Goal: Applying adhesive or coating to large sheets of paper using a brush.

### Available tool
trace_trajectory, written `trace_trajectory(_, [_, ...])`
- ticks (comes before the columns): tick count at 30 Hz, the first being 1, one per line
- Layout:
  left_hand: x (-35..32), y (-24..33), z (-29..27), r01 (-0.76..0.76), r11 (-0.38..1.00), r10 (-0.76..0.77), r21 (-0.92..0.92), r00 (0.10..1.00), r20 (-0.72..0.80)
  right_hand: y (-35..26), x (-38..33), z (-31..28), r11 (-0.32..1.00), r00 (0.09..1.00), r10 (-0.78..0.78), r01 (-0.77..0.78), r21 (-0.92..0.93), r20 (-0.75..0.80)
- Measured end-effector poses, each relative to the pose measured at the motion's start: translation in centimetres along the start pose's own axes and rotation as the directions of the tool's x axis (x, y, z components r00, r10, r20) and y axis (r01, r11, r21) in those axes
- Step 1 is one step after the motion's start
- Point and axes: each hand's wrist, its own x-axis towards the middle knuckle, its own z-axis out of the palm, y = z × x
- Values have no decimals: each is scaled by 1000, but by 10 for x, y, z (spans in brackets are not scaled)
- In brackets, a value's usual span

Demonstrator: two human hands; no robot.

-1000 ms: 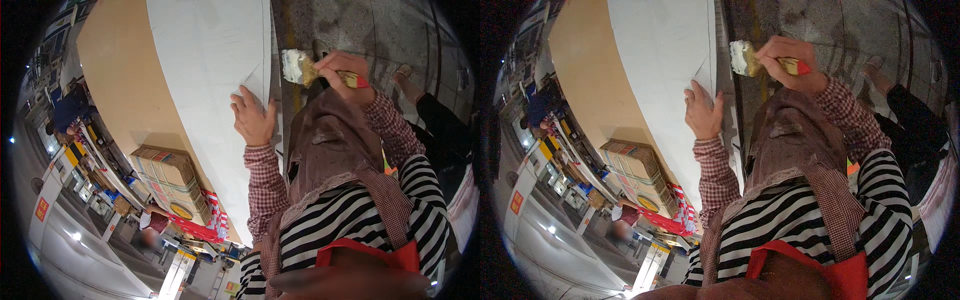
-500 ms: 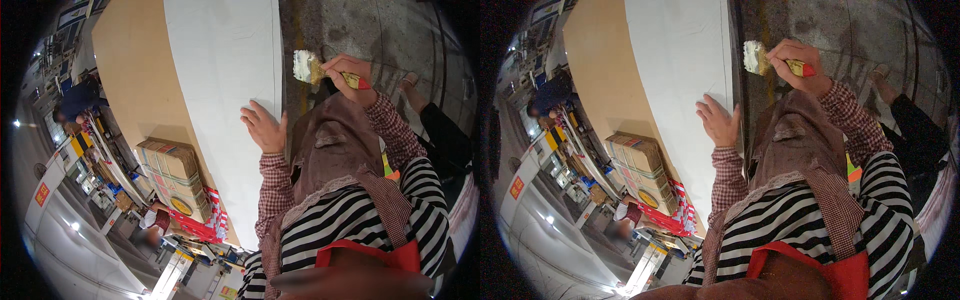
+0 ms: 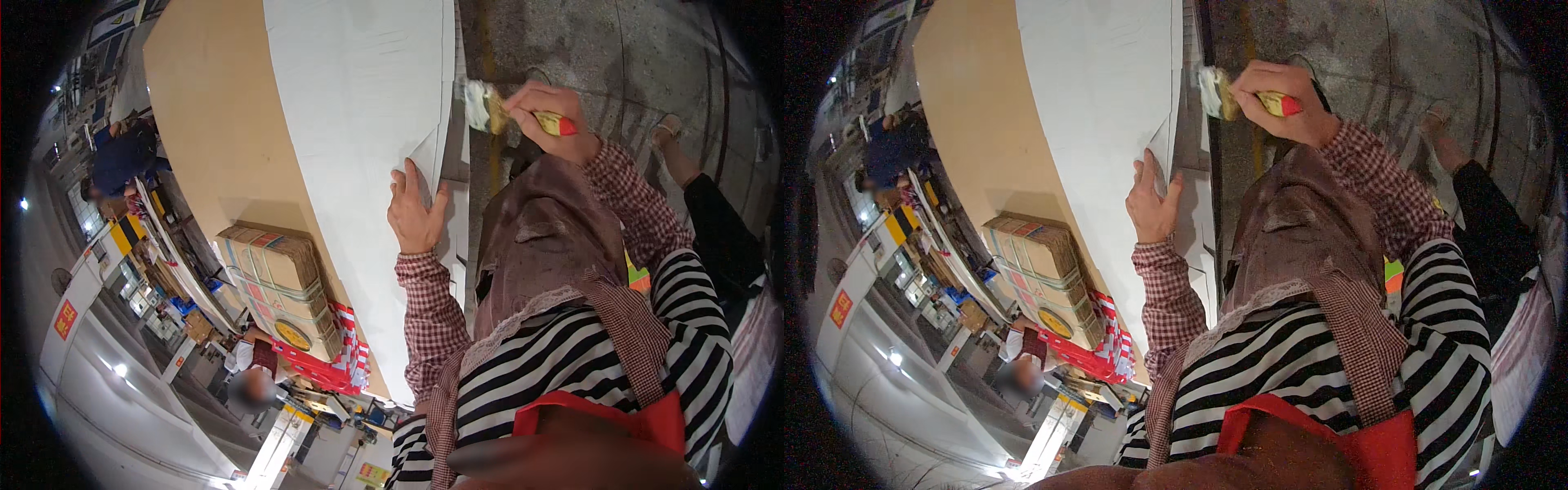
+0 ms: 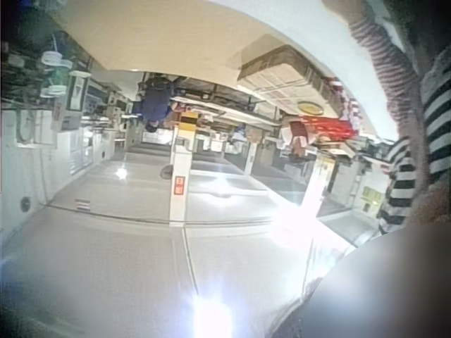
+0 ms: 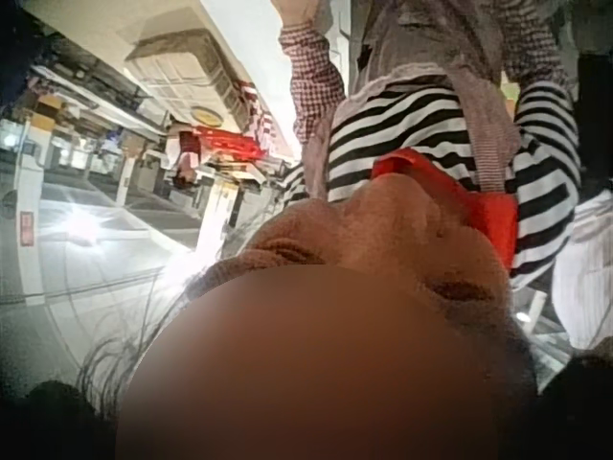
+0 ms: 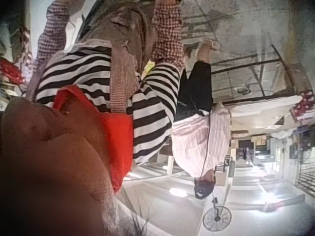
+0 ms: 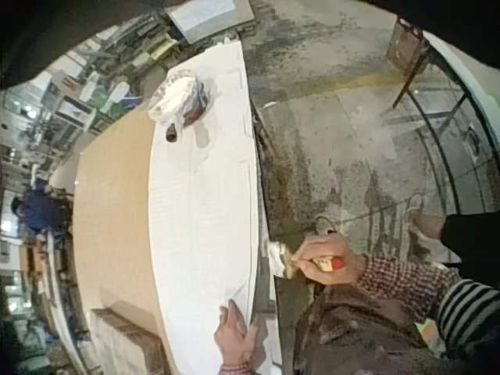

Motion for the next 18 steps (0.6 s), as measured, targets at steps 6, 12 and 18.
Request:
trace_trajectory(6, [0,-1,3,-19,1000,19,21,1000,-19,-12,5,1,992,994,-68,59,-110,-83])
trace_trajectory(12, [-1,7,10,5,994,-1,112,999,-33,-21,-30,15,989,989,150,-150,-8,1])
trace_trajectory(18, [-11,23,46,129,964,-60,232,957,-282,-49,-51,1,993,983,114,-106,59,-142])
